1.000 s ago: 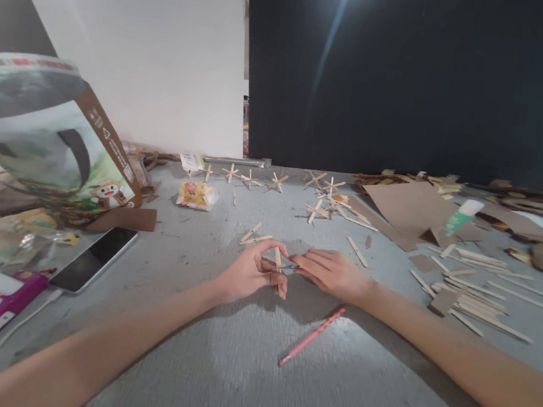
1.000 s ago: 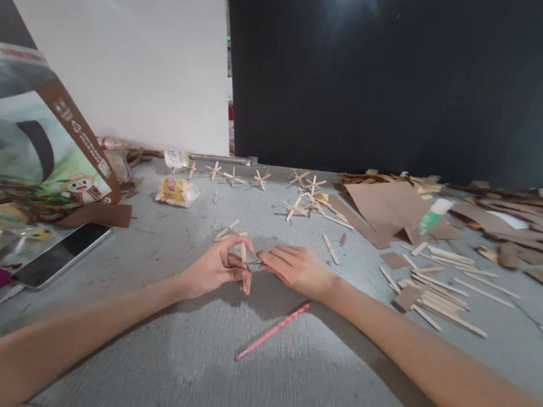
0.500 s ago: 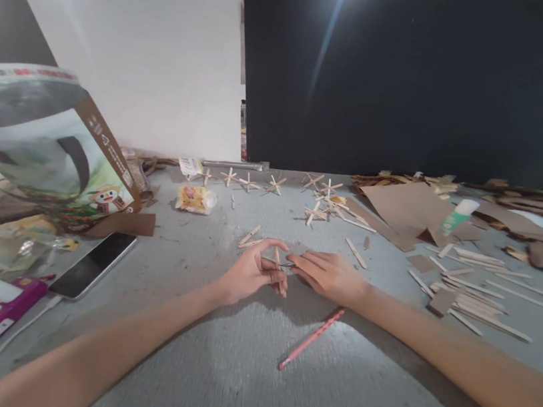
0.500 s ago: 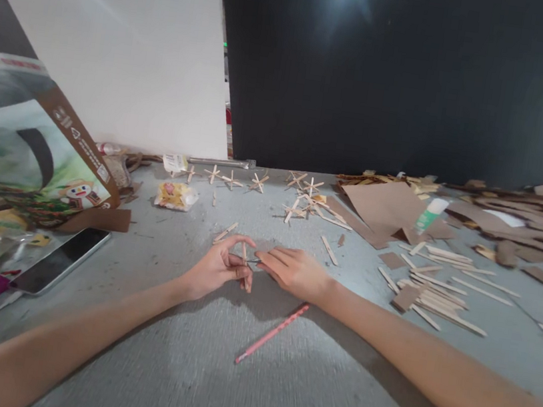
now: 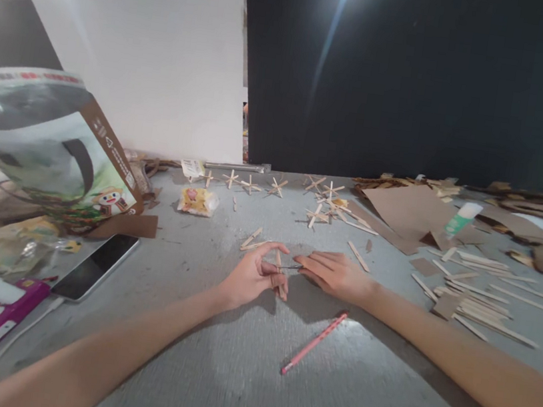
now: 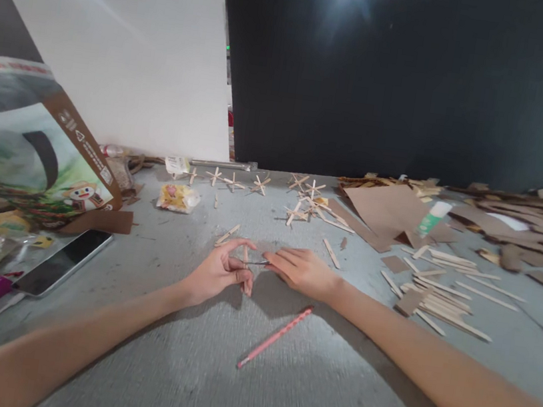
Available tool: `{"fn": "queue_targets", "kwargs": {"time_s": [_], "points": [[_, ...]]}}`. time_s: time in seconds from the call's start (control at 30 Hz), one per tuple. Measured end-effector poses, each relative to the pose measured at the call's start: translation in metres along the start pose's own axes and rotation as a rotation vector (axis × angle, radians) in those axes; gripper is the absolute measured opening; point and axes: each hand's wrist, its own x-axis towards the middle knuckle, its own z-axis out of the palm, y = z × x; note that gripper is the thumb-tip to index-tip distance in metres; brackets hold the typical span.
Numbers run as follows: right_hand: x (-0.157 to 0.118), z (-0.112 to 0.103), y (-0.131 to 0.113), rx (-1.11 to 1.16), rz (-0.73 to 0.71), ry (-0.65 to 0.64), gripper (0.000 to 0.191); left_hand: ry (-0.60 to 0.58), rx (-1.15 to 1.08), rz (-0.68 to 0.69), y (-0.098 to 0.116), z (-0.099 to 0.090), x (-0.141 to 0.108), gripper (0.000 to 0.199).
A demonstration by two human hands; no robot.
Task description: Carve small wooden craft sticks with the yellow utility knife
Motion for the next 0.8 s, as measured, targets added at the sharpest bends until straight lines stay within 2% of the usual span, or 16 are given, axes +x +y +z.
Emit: {"fn": "queue_targets", "kwargs": {"time_s": [0.37,0.6,0.8], "points": [[0.0036,-0.0012,-0.0022,0.034,-0.011,0.056,0.018,-0.007,0.013,0.010,-0.0029,0.0007,-0.0006,0.060],[0.0045,-0.0024,-0.0016,0.034,-0.028,0.055,0.020,-0.027,-0.021,0.016,-0.0066,-0.0006,-0.0017,0.067],[0.0012,0.0013,-0.0019,0.011,0.007,0.061,0.018,0.039,-0.023,0.046,-0.0060,-0.0004,-0.0021,0.078]]}}
